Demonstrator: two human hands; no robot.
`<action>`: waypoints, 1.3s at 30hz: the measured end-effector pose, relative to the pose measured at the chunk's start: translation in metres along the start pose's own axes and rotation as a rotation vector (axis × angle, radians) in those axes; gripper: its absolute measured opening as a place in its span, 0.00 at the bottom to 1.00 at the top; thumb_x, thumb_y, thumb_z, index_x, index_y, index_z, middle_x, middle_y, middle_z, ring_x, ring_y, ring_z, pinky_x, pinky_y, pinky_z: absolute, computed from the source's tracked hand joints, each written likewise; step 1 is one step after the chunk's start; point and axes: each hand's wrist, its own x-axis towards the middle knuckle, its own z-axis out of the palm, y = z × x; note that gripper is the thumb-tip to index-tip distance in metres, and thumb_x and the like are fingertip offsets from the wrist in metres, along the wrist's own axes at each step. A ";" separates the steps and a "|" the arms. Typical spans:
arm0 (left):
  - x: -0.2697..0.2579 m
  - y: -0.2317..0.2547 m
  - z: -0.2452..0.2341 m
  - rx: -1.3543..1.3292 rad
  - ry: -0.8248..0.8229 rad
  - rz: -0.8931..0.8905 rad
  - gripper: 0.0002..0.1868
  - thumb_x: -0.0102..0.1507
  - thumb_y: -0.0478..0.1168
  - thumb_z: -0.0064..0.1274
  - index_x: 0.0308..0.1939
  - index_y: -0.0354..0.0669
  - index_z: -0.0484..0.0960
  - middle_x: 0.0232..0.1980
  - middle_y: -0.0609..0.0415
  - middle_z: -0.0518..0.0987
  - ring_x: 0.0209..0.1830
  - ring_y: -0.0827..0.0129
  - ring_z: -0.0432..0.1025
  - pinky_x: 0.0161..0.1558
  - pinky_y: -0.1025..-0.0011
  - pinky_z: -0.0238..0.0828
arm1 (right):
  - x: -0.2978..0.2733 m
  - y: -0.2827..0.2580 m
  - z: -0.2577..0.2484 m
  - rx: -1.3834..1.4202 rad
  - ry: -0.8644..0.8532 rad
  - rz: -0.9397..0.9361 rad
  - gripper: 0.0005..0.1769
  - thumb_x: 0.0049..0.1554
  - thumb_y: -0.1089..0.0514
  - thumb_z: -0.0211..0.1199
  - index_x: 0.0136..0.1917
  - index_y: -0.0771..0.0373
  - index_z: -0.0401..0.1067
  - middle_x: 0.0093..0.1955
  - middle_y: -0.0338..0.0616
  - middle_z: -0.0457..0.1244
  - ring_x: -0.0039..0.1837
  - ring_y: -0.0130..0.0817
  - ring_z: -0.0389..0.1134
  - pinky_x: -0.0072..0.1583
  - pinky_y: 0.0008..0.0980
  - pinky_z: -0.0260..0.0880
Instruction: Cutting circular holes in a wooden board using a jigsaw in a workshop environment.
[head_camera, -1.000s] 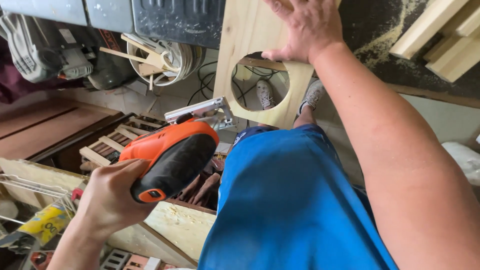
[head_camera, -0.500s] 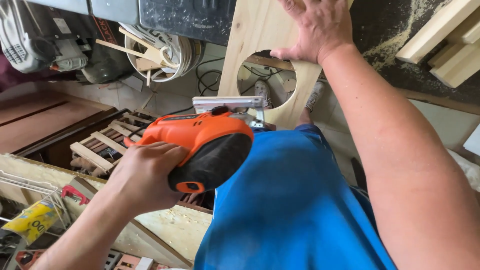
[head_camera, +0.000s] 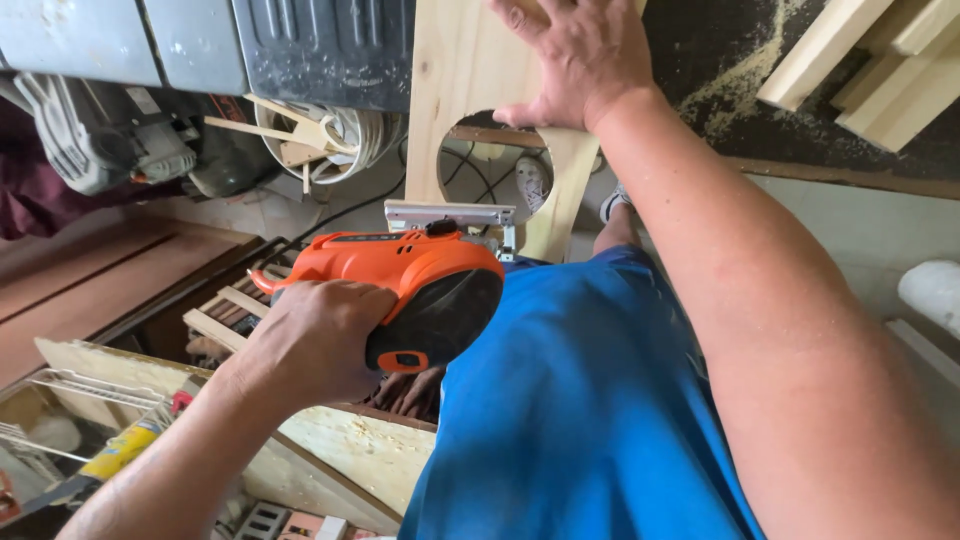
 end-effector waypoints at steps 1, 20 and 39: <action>0.002 0.000 -0.003 0.007 -0.004 0.002 0.12 0.49 0.45 0.62 0.26 0.50 0.73 0.23 0.60 0.78 0.19 0.56 0.70 0.20 0.55 0.63 | 0.001 0.001 0.000 0.004 0.002 0.007 0.69 0.53 0.08 0.57 0.92 0.43 0.39 0.89 0.45 0.42 0.83 0.55 0.46 0.69 0.56 0.63; 0.002 0.013 0.004 -0.088 -0.044 -0.053 0.12 0.41 0.35 0.60 0.25 0.50 0.75 0.21 0.62 0.78 0.19 0.61 0.69 0.21 0.62 0.63 | 0.001 -0.002 0.005 0.128 0.006 0.010 0.68 0.52 0.08 0.58 0.93 0.37 0.41 0.89 0.44 0.34 0.85 0.54 0.38 0.72 0.64 0.58; 0.003 0.046 0.015 -0.255 0.131 -0.132 0.10 0.43 0.34 0.60 0.23 0.49 0.74 0.18 0.62 0.73 0.16 0.67 0.65 0.18 0.67 0.67 | 0.000 -0.003 0.000 0.163 0.009 0.015 0.67 0.53 0.11 0.54 0.94 0.38 0.40 0.90 0.44 0.30 0.86 0.52 0.30 0.77 0.68 0.48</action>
